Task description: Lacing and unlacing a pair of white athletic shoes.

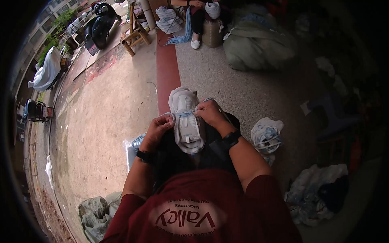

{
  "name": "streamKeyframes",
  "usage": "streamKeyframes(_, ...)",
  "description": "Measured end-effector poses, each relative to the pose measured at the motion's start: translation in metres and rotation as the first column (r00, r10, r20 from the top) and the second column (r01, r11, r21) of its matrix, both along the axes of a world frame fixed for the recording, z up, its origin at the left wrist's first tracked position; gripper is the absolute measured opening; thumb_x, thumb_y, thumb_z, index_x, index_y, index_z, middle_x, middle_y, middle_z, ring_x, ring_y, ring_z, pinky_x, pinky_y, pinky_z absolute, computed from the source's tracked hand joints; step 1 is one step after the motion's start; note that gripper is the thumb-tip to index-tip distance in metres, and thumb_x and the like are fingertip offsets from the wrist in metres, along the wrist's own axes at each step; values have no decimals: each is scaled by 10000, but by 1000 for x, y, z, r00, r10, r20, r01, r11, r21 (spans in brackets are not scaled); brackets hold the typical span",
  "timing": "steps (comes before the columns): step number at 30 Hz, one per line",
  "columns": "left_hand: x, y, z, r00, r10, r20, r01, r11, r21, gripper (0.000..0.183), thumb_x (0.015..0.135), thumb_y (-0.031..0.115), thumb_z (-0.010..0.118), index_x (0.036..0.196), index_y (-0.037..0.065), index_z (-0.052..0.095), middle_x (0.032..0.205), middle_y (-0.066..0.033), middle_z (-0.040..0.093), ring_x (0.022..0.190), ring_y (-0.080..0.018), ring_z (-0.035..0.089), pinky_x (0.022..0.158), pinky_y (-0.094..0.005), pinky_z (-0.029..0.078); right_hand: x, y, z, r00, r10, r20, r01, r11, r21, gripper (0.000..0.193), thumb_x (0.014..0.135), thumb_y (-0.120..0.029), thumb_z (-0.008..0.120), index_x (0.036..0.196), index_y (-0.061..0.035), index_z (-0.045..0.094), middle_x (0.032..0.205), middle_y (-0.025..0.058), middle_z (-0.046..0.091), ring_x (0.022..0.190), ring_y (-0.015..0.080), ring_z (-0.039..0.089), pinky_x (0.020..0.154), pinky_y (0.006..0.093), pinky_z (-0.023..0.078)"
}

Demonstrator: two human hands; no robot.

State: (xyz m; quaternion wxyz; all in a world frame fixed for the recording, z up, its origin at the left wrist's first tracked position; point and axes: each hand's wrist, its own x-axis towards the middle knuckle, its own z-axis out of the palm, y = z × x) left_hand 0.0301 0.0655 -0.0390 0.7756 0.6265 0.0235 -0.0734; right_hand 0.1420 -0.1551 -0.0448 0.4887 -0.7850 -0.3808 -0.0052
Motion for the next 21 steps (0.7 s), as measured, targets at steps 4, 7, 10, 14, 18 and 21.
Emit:
streamKeyframes(4, -2, -9, -9, 993, 113, 18, -113, 993, 41, 55, 804, 50, 643, 832, 42, 596, 817, 48, 565, 760, -39, 495, 740, -179, 402, -9, 11, -11, 855, -172, -489, 255, 961, 107, 141, 659, -59, 683, 631, 27, 574, 606, 109, 527, 595, 183, 502, 597, 316, 417)
streamKeyframes(7, 0, -9, -10, 989, 148, 20, -149, 988, 46, 74, 788, 33, 652, 837, 40, 597, 849, 41, 573, 785, -44, 506, 752, -187, 408, -10, 12, -16, 882, -275, -383, 321, 945, 61, 121, 679, -41, 682, 657, 13, 575, 654, 87, 520, 621, 177, 500, 600, 295, 412)
streamKeyframes(10, 1, -9, -7, 984, 179, -6, -179, 983, 39, 83, 781, 25, 654, 840, 39, 597, 864, 37, 578, 807, -49, 514, 764, -194, 411, -17, 18, -18, 924, -369, -97, 376, 924, 74, 122, 698, -43, 685, 680, -10, 570, 659, 60, 500, 624, 183, 505, 593, 296, 419)
streamKeyframes(14, 2, -10, -8, 980, 201, 9, -201, 979, 39, 85, 779, 20, 652, 843, 38, 598, 849, 35, 579, 801, -51, 516, 745, -198, 415, -32, 23, -7, 918, -318, 235, 341, 938, -63, 197, 672, -118, 710, 638, -31, 537, 646, 115, 488, 620, 270, 530, 569, 374, 455)
streamKeyframes(18, 3, -9, -22, 986, 159, 53, -165, 976, 143, 78, 783, 25, 650, 839, 36, 598, 834, 32, 578, 759, -53, 509, 696, -202, 417, -18, 19, -17, 878, -366, -308, 372, 927, -42, 187, 700, -94, 679, 654, -22, 512, 605, 145, 521, 577, 329, 543, 546, 418, 436)
streamKeyframes(21, 1, -16, -21, 970, 225, 94, -242, 934, 262, 73, 788, 33, 648, 819, 23, 582, 785, 39, 567, 714, -52, 496, 650, -205, 414, -29, 27, -17, 888, -418, -192, 425, 905, -2, 157, 717, -84, 647, 674, -13, 514, 598, 157, 532, 599, 338, 566, 552, 443, 432)
